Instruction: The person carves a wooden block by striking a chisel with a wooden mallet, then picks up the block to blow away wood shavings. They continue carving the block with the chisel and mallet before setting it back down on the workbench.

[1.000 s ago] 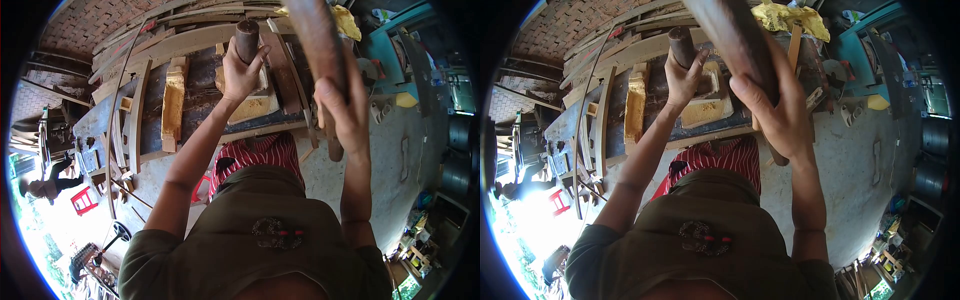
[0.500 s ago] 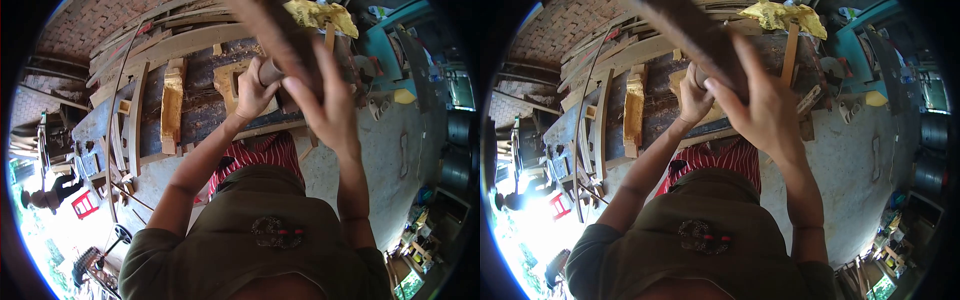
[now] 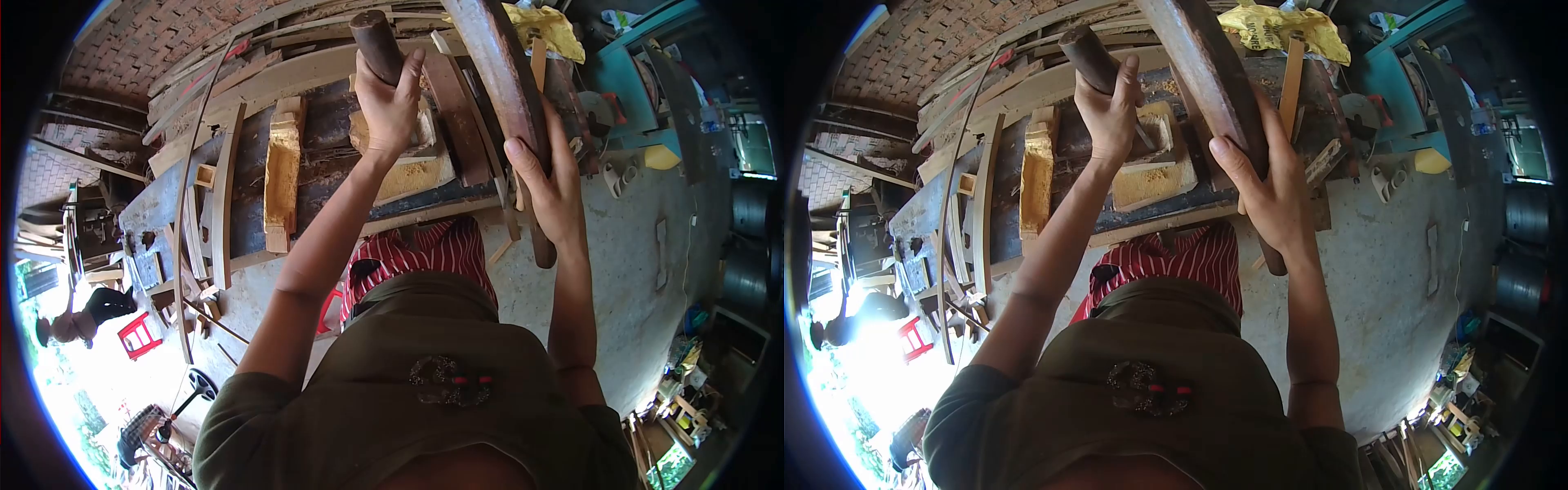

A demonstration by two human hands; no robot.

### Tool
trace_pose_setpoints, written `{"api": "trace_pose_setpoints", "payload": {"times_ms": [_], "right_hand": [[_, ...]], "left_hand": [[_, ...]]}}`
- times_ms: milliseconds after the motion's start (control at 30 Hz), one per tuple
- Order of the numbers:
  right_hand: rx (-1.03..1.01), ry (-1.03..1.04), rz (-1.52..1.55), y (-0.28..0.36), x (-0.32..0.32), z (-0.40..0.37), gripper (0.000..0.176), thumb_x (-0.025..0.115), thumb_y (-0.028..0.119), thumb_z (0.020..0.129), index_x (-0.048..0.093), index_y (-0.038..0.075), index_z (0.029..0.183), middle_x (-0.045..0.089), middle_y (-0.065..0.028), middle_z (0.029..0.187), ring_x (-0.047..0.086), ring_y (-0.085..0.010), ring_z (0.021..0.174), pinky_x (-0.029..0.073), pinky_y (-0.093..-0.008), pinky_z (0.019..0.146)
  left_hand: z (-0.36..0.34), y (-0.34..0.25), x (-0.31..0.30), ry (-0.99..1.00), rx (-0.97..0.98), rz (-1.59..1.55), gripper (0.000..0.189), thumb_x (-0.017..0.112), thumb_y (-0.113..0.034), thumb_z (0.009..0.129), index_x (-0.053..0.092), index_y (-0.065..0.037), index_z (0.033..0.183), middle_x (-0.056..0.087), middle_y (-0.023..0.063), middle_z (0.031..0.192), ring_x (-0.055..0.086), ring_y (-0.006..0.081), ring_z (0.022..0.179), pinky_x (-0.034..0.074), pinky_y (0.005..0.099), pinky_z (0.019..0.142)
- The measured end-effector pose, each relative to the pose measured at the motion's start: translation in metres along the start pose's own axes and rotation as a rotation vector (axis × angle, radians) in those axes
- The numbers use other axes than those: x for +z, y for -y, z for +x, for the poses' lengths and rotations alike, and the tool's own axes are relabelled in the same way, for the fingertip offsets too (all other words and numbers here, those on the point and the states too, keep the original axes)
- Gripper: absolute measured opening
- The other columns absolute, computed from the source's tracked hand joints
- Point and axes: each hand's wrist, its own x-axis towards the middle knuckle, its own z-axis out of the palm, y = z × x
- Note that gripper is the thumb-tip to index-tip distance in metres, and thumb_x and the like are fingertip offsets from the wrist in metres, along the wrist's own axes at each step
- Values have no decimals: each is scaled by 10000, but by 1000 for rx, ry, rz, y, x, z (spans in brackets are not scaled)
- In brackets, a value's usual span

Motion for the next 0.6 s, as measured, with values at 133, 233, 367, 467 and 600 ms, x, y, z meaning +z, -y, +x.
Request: {"api": "trace_pose_setpoints", "payload": {"times_ms": [133,233,367,467,600], "right_hand": [[-58,25,129,16,-3,8,688,636,353,944,378,-19,1460,544,-189,1345,540,-257,1227,413,-364,1033],[-199,-2,85,34,-1,21,672,635,348,937,394,-14,1449,555,-195,1331,552,-260,1219,422,-363,1024],[-345,25,-102,40,6,32,660,635,360,923,412,25,1447,605,-230,1266,618,-303,1161,476,-378,971],[-233,110,-337,28,9,29,682,634,390,923,399,50,1465,642,-242,1219,654,-363,1107,505,-410,935],[-273,71,-164,48,4,28,669,653,373,918,414,47,1451,655,-239,1184,668,-345,1085,517,-389,913]], "left_hand": [[-8,-5,0,-11,-50,10,363,773,-242,876,487,-37,964,596,28,766,547,101,684,473,263,648],[-15,-9,1,-12,-49,7,374,778,-250,871,491,-34,976,611,34,782,562,106,689,479,263,656],[-28,-23,12,-6,101,75,428,802,-242,835,493,-14,1023,652,101,835,622,157,773,506,292,727],[-21,-16,11,-119,154,90,376,774,-173,842,503,-1,1039,656,124,839,630,182,799,512,312,749],[-25,-24,7,-50,103,78,378,781,-153,836,485,-7,1021,650,75,814,611,137,726,513,287,672]]}}
